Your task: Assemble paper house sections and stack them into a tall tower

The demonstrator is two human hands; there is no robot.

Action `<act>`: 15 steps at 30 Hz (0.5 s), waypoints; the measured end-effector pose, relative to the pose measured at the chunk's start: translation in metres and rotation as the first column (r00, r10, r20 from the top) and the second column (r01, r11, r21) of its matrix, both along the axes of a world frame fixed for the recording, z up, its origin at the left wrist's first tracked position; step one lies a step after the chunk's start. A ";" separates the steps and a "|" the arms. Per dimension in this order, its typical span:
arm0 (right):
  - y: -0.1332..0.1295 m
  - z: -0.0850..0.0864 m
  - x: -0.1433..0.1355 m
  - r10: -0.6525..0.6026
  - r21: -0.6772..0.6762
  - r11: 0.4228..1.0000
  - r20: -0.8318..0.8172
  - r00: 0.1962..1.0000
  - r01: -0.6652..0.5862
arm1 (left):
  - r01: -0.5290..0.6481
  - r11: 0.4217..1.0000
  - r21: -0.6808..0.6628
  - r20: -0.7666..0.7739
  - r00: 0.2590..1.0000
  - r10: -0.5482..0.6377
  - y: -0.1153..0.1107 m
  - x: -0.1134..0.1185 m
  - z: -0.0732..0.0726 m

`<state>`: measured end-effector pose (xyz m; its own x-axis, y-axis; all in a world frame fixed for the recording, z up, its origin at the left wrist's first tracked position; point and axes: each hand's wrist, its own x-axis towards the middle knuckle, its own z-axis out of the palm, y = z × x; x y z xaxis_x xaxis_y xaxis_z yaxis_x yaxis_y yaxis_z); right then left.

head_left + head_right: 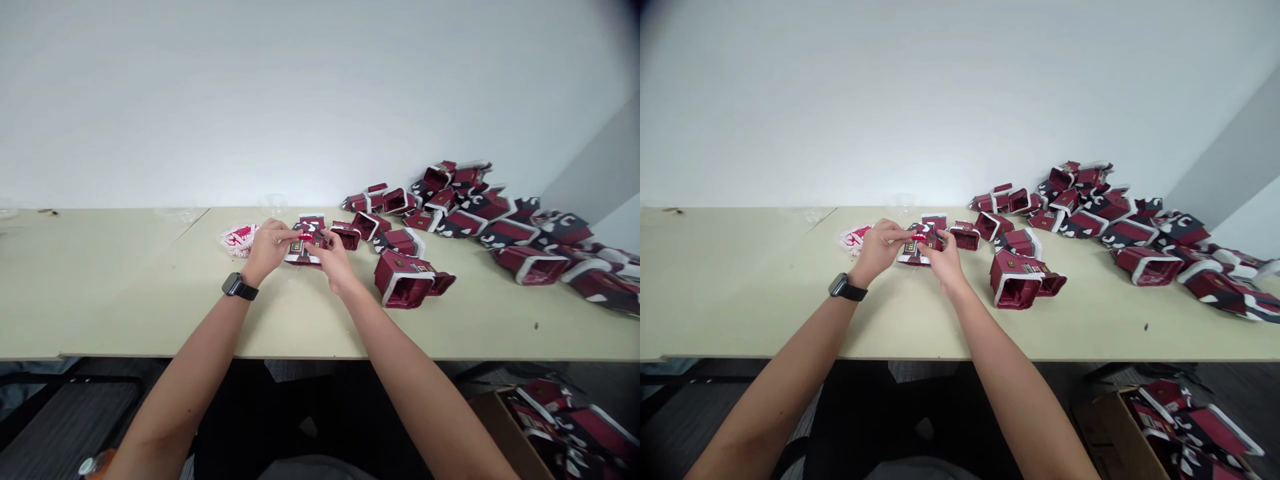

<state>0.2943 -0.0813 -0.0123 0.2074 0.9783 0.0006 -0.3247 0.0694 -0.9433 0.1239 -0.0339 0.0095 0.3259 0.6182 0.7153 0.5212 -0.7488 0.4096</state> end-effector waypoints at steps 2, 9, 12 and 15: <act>0.001 0.001 0.000 -0.014 0.004 1.000 -0.011 1.000 0.014 | 0.005 1.000 0.024 -0.025 1.000 -0.004 0.002 -0.001 -0.002; 0.002 -0.001 0.001 -0.004 0.056 0.998 -0.029 1.000 0.005 | 0.039 0.992 0.122 -0.080 0.996 -0.029 0.003 -0.003 0.001; 0.004 -0.002 0.001 0.003 0.067 0.998 -0.042 0.999 0.000 | 0.041 0.990 0.131 -0.097 0.995 -0.028 0.002 -0.003 0.003; 0.005 -0.002 0.001 0.000 0.126 0.992 -0.060 0.998 0.007 | 0.055 0.985 0.162 -0.086 0.995 -0.041 0.001 -0.002 0.002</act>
<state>0.2957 -0.0767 -0.0143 0.2142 0.9704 0.1113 -0.3802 0.1878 -0.9056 0.1217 -0.0326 0.0116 0.4141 0.4772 0.7751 0.5097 -0.8271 0.2369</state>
